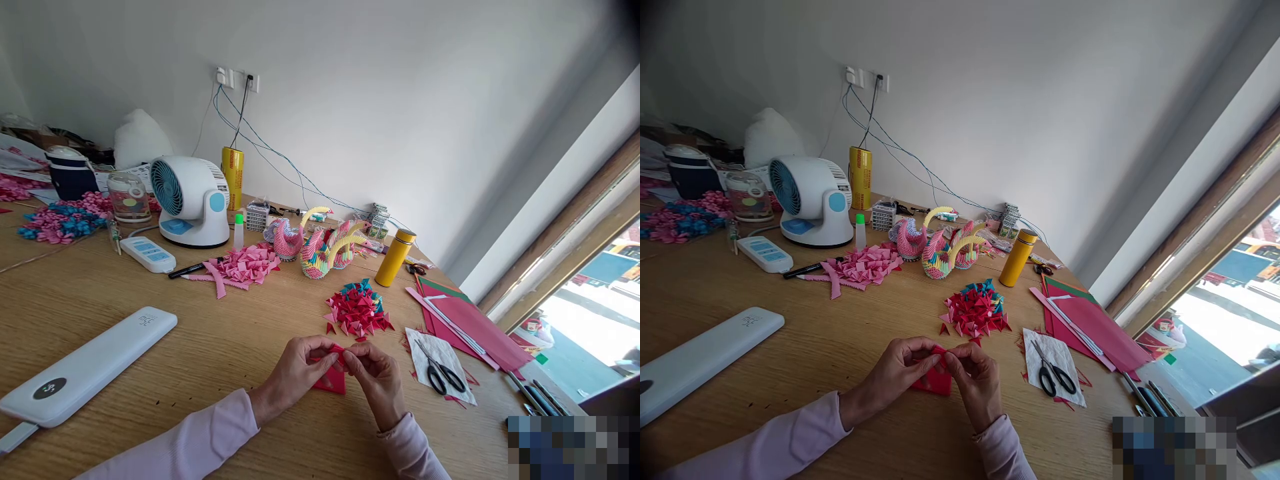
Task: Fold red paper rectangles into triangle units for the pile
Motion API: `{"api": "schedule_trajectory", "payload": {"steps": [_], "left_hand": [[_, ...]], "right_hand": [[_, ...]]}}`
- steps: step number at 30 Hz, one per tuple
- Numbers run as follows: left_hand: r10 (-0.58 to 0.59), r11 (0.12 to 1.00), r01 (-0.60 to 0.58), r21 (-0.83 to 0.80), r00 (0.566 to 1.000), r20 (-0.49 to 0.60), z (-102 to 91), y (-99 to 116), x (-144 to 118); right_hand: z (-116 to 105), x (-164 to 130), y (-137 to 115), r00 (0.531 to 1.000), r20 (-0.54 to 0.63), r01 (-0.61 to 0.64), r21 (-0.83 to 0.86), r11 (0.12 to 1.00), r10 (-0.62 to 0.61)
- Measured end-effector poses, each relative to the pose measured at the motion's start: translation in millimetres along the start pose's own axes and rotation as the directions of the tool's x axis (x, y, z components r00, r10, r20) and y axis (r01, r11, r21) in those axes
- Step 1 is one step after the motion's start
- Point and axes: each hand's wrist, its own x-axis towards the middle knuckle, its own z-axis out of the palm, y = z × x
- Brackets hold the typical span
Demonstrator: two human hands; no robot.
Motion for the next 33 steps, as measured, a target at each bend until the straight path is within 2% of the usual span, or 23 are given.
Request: {"api": "schedule_trajectory", "payload": {"steps": [12, 19, 28, 33], "left_hand": [[0.024, 1.000, -0.024, -0.005, 0.999, -0.033, -0.4, 5.1, -0.4], [0.016, 1.000, -0.017, -0.004, 0.999, -0.038, 1.8, 6.6, -1.3], [0.092, 0.994, -0.088, 0.060, 0.994, -0.064, 2.2, 11.4, -1.8], [0.125, 0.989, -0.119, 0.085, 0.990, -0.062, 1.2, 8.5, -2.0]], "right_hand": [[-1.1, -0.7, 0.3, 0.999, -0.009, 0.030, -0.091, 0.995, -0.031], [0.7, -1.4, -5.0, 0.996, 0.003, 0.088, -0.132, 0.987, -0.088], [1.5, -2.3, -5.5, 0.999, -0.017, 0.041, -0.038, 0.998, -0.042], [1.9, -2.6, -8.6, 0.998, -0.035, 0.052, -0.057, 0.997, -0.054]]}}
